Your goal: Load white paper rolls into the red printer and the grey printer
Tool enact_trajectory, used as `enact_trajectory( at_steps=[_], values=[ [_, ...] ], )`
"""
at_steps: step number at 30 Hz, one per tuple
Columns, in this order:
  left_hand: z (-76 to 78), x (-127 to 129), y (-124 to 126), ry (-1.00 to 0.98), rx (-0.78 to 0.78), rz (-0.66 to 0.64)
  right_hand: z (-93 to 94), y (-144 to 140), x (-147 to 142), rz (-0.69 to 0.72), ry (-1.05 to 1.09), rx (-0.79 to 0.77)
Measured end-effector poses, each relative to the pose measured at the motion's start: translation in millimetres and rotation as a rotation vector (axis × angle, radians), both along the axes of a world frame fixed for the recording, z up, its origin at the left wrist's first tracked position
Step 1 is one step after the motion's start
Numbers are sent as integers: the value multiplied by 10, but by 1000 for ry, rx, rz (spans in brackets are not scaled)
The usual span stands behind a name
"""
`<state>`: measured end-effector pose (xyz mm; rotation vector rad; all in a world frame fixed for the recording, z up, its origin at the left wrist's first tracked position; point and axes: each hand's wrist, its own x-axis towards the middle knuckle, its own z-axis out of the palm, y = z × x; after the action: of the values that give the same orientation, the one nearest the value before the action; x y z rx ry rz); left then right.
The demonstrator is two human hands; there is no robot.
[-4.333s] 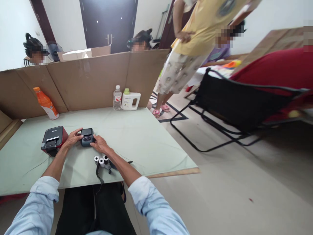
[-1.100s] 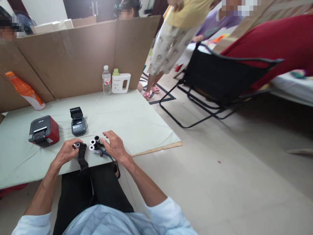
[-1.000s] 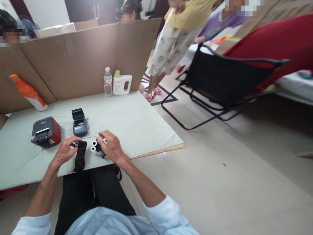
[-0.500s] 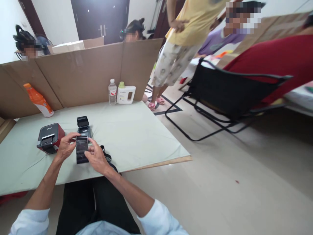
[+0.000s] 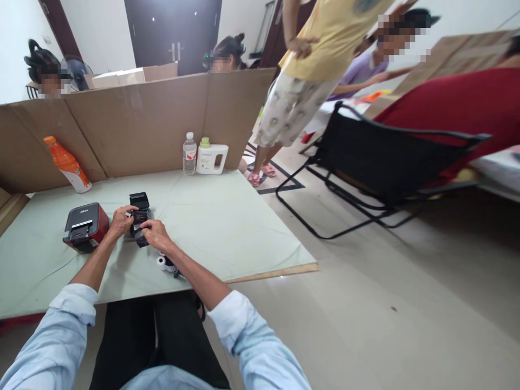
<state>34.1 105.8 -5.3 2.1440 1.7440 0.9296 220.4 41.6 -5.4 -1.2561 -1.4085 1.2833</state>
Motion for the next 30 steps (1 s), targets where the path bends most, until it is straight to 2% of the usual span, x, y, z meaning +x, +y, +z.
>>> enact_trajectory(
  at_steps=[10, 16, 25, 30],
  values=[
    [-9, -97, 97, -111, -69, -85, -85, 36, 38, -21, 7, 2],
    [-61, -85, 56, -244, -88, -49, -91, 39, 41, -24, 36, -11],
    [11, -108, 124, -54, -139, -64, -72, 30, 42, -21, 18, -27],
    [49, -97, 82, -19, -151, -76, -74, 30, 39, 17, 19, -38]
  ],
)
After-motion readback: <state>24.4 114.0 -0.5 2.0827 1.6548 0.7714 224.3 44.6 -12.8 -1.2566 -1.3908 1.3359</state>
